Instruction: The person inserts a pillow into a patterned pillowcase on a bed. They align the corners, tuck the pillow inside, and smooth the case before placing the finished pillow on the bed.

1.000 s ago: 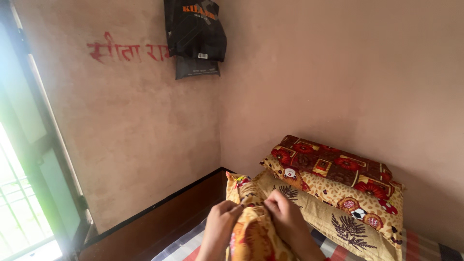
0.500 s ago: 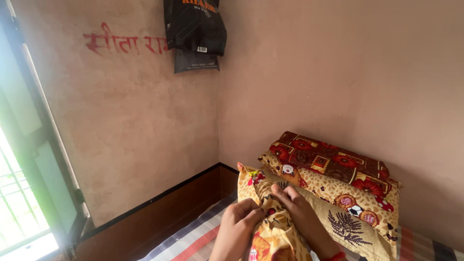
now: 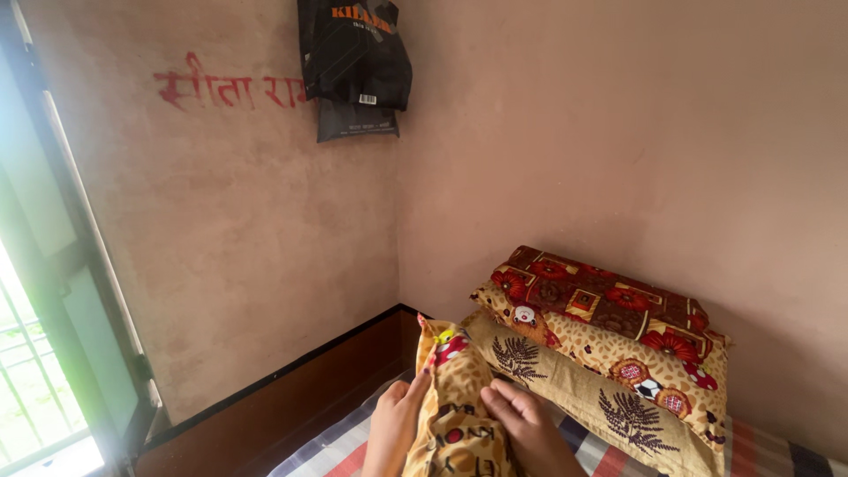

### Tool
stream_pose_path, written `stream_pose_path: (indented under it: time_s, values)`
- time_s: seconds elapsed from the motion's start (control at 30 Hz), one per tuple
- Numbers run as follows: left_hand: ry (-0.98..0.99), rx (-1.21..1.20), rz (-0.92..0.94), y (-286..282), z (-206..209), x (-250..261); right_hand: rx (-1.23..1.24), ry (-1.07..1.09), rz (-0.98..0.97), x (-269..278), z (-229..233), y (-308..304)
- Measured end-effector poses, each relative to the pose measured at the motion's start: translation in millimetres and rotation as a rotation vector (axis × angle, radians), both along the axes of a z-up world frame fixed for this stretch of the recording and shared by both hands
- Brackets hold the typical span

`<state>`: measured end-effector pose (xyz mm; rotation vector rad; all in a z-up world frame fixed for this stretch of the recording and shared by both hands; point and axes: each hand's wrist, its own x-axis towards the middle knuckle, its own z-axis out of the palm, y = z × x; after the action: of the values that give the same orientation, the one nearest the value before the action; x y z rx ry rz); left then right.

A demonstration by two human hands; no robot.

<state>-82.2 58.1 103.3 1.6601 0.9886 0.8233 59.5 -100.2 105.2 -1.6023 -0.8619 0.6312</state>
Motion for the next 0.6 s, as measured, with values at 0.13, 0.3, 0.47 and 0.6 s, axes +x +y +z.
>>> stream_pose_path:
  time_s: [0.13, 0.3, 0.47, 0.6]
  values:
    - [-0.175, 0.112, -0.076, 13.0, -24.8, 2.9, 0.05, -0.341, -0.126, 21.8, -25.7, 20.8]
    - [-0.143, 0.165, 0.001, 31.1, -27.3, 3.6, 0.127, -0.96, 0.082, 31.0, -67.8, -0.7]
    - [-0.341, 0.066, -0.157, 38.1, -57.2, 19.7, -0.113, -0.046, -0.09, 8.9, -6.1, 3.8]
    - [-0.564, -0.088, -0.322, 53.7, -78.1, 32.4, -0.057, -0.059, -0.085, -12.5, 20.0, -16.8]
